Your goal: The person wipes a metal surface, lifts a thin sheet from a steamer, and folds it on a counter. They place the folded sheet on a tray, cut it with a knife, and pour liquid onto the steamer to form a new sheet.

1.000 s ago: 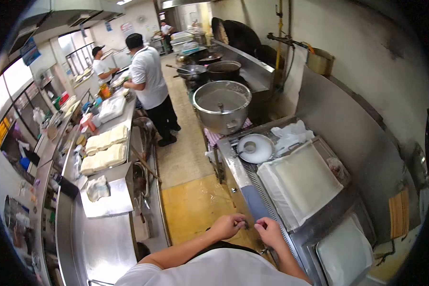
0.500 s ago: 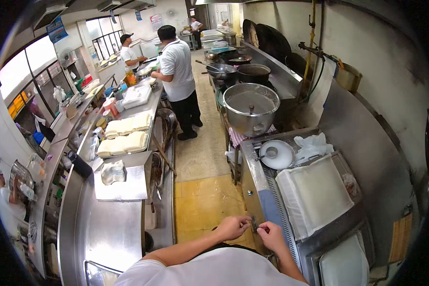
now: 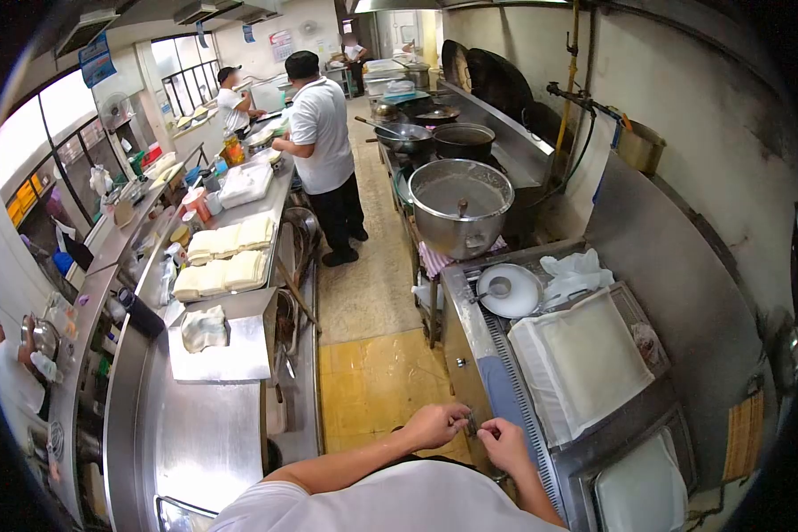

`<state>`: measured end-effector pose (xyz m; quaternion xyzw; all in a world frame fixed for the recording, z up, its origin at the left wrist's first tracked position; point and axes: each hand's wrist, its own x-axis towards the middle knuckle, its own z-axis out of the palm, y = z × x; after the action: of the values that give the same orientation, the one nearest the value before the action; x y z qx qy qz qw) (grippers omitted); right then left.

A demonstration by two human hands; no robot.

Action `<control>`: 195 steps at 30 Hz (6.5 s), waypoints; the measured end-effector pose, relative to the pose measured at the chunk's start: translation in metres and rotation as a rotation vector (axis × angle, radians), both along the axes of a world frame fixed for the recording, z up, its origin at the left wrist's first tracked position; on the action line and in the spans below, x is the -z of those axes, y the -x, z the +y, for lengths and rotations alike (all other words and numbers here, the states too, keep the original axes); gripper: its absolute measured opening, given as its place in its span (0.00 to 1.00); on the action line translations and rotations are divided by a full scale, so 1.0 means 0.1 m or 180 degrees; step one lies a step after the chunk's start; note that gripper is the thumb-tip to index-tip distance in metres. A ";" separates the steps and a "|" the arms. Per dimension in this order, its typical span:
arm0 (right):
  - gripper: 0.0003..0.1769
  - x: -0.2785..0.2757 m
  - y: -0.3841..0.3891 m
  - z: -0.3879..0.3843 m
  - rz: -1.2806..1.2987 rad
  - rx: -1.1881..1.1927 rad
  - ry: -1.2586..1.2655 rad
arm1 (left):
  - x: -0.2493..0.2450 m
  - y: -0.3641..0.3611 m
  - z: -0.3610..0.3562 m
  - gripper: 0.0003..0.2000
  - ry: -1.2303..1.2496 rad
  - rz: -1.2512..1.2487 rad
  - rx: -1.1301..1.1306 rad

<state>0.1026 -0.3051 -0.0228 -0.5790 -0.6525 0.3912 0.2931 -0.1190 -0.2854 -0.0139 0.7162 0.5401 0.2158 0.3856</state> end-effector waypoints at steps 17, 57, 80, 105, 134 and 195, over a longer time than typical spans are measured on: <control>0.12 0.03 0.20 0.09 -0.0069 -0.0094 0.0092 | 0.02 0.17 0.05 0.16 0.0040 -0.0078 -0.0078; 0.10 0.42 -2.82 0.13 0.0000 0.3590 0.0437 | 0.38 -2.57 2.39 0.13 0.0033 -0.0319 0.1673; 0.10 1.24 -4.87 1.86 -0.1825 0.4066 -0.0219 | 1.13 -4.59 5.74 0.11 -0.1629 -0.0230 0.1137; 0.06 -0.56 -3.00 1.00 -0.1559 0.4121 -0.1673 | -0.12 -2.92 4.44 0.03 -0.1623 -0.1717 0.0074; 0.11 -3.39 1.28 0.88 -0.0331 -0.0817 -0.4294 | -2.10 3.03 -1.24 0.02 -0.3865 -0.0868 -0.4174; 0.25 0.46 7.88 -0.86 -0.0441 -0.5691 -0.1195 | 0.95 4.87 -3.82 0.24 0.0209 0.1041 -0.6040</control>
<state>-0.6854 -0.3911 -0.0686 0.1767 -0.9267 0.3243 -0.0695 -0.6055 -0.6673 -0.1084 -0.0087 0.9473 0.3201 -0.0096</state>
